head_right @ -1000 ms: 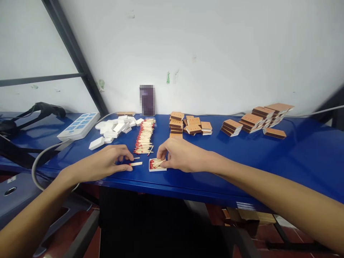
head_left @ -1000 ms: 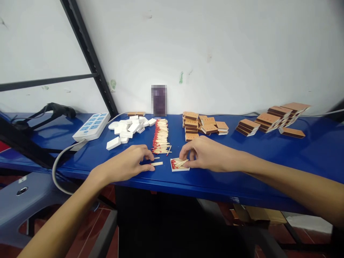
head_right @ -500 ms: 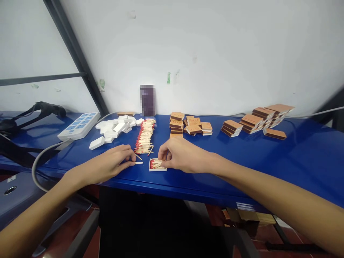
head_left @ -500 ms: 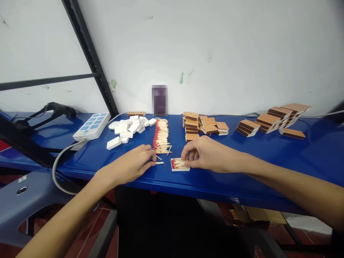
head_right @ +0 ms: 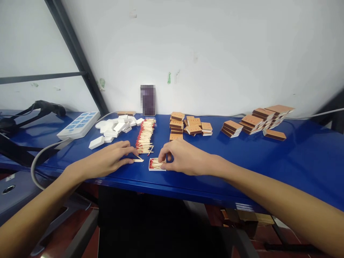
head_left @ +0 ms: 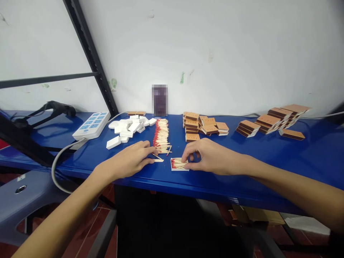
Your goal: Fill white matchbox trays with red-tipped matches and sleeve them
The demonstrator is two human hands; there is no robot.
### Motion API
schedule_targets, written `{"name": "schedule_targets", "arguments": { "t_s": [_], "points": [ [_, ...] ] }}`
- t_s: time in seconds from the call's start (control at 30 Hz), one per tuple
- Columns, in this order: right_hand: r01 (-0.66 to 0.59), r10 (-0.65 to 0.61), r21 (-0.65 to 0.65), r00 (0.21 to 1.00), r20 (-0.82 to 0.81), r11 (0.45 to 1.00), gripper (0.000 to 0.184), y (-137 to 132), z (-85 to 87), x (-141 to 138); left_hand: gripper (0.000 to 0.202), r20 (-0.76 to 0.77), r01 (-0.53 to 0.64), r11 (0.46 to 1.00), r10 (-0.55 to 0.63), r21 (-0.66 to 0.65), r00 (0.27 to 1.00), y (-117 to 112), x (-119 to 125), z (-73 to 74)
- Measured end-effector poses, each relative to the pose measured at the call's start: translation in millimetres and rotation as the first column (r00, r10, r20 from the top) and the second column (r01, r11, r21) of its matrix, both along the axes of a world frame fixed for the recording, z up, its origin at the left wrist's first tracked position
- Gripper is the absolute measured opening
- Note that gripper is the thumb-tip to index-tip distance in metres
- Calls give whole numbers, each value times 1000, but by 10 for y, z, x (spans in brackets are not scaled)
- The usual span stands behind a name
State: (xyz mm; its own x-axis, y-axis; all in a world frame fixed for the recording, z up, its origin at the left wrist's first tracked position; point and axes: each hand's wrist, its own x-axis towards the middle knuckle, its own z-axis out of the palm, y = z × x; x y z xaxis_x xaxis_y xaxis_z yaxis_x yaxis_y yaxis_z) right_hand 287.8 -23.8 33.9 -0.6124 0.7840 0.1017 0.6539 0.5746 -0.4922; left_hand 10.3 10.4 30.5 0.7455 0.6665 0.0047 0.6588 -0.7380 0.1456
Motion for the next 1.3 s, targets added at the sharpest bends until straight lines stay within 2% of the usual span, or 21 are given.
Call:
{"name": "schedule_targets", "arguments": {
  "t_s": [0.37,0.53,0.63,0.77,0.93,1.1,1.2,1.3],
  "points": [
    [-71,69,-30,996,-58,997,11,9,-88,28,22,-21,64,994,-66,-87,998,-16,56,55],
    [4,-25,-131,987,-160,991,11,30,-136,19,24,-31,78,993,-81,-93,996,-37,75,51],
    [31,-71,-177,971,-228,984,12,45,-170,-10,22,22,97,988,-95,-117,995,-50,106,52],
    [5,-70,-224,957,-282,975,14,57,-201,-32,18,138,130,982,-111,-136,984,-58,245,72],
    [-26,-51,-212,936,-349,977,19,60,-268,24,18,157,162,979,-142,-121,977,-41,484,60],
    [-18,-59,-182,911,-409,983,30,62,-335,97,20,121,183,974,-167,-137,979,-54,581,14],
    [-13,-41,-135,921,-388,991,31,69,-322,112,20,113,171,975,-156,-139,981,-74,593,1],
    [-16,-14,-98,954,-299,995,32,72,-275,119,20,150,152,979,-132,-136,980,-94,600,-1]
  ]
}}
